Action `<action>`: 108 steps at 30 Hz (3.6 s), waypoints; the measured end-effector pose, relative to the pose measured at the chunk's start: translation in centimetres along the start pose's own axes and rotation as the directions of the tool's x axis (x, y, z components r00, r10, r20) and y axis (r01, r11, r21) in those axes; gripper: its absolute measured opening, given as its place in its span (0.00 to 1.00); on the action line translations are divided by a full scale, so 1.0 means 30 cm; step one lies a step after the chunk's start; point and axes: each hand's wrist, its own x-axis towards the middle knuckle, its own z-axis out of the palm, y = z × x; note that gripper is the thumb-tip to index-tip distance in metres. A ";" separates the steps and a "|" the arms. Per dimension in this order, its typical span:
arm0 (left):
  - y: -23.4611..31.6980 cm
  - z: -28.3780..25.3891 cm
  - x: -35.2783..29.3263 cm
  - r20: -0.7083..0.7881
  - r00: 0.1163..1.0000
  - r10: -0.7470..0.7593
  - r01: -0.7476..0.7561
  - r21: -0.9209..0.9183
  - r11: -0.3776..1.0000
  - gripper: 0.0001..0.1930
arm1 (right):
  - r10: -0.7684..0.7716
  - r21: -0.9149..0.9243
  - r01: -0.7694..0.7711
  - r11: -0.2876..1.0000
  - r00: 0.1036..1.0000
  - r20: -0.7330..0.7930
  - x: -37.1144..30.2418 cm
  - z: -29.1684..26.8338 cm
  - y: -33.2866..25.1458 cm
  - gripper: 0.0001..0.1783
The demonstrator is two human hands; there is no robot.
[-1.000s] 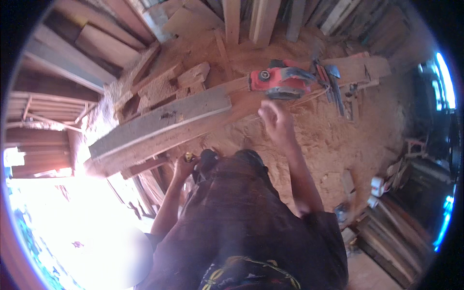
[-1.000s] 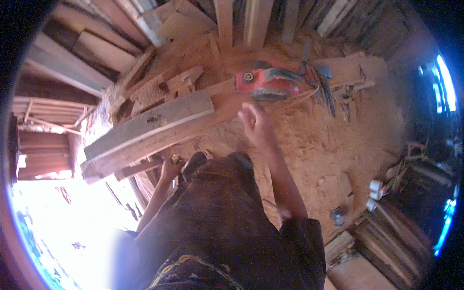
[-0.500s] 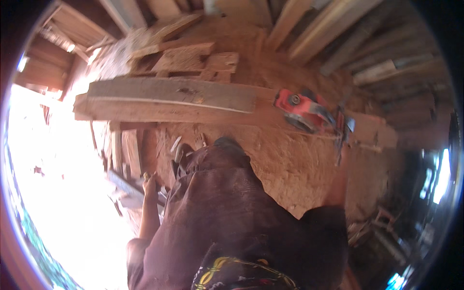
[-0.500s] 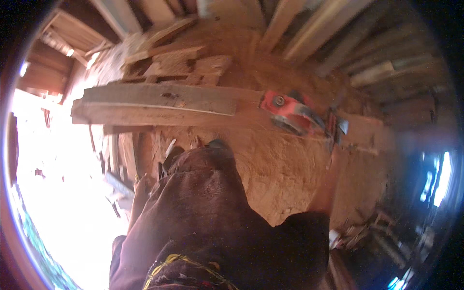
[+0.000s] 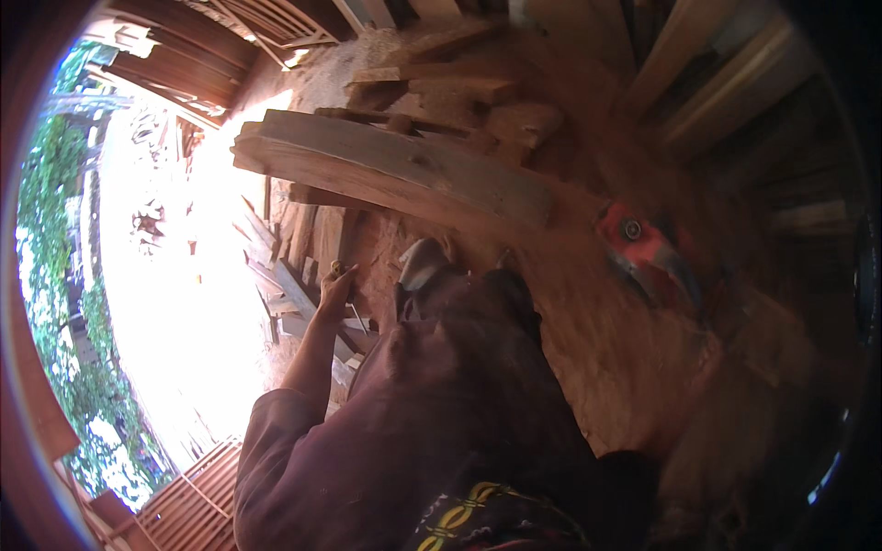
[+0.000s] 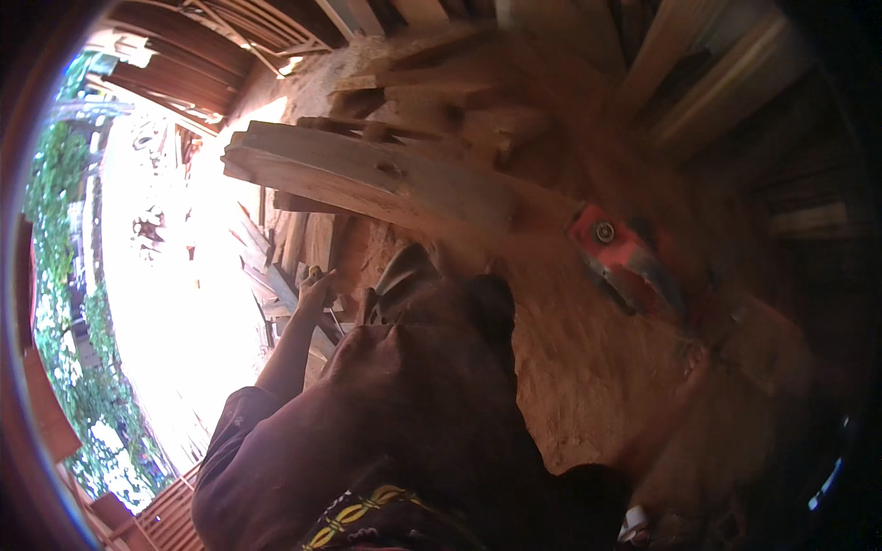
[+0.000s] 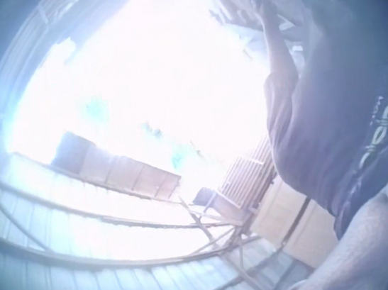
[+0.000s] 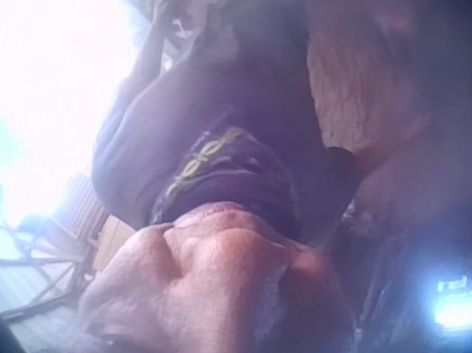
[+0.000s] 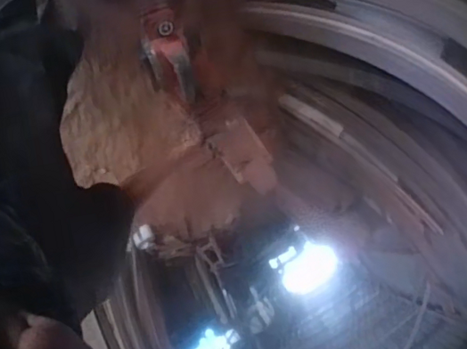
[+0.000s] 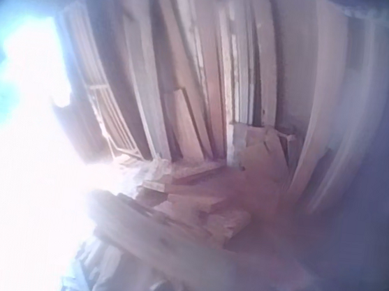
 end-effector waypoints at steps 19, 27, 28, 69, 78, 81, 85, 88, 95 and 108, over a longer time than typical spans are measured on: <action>0.771 -0.451 0.619 -0.224 0.874 0.431 -0.468 -0.151 0.871 0.21 | -0.566 0.164 0.550 0.819 0.820 0.079 -0.988 0.622 -0.572 0.18; 0.789 -0.333 0.641 -0.111 0.920 0.376 -0.392 -0.236 0.889 0.29 | -0.057 0.478 -0.203 0.854 0.879 0.474 -1.318 1.093 -0.806 0.17; 0.785 -0.330 0.636 -0.096 0.917 0.388 -0.399 -0.243 0.884 0.29 | -0.048 0.429 -0.196 0.882 0.868 0.495 -1.367 1.151 -0.837 0.17; 0.739 -0.328 0.628 0.026 0.905 0.425 -0.403 -0.268 0.875 0.29 | -0.207 0.162 0.193 0.968 0.975 0.075 -1.499 1.140 -0.980 0.17; 0.744 -0.358 0.633 0.009 0.907 0.421 -0.406 -0.249 0.879 0.28 | -0.321 0.177 0.277 0.944 0.657 0.682 -1.727 1.566 -1.086 0.20; 0.757 -0.355 0.657 0.019 0.908 0.418 -0.403 -0.235 0.885 0.29 | -0.399 0.165 0.479 0.862 0.441 0.804 -1.789 1.780 -1.214 0.24; 0.754 -0.363 0.671 0.109 0.885 0.453 -0.426 -0.204 0.881 0.32 | -0.716 0.294 0.705 0.645 0.424 0.555 -1.762 1.716 -1.149 0.23; 0.793 -0.348 0.593 0.119 0.863 0.490 -0.487 -0.058 0.871 0.29 | -0.620 0.150 0.621 0.769 0.669 0.411 -1.680 1.492 -0.977 0.23; 0.697 -0.357 0.692 0.194 0.847 0.495 -0.467 -0.174 0.867 0.25 | -0.558 0.106 0.644 0.757 0.724 -0.406 -1.247 1.065 -0.730 0.20; 0.903 -0.279 0.490 -0.085 0.875 0.476 -0.377 0.496 0.782 0.29 | -0.477 -0.046 0.475 0.879 0.878 -0.037 -0.960 0.954 -0.894 0.34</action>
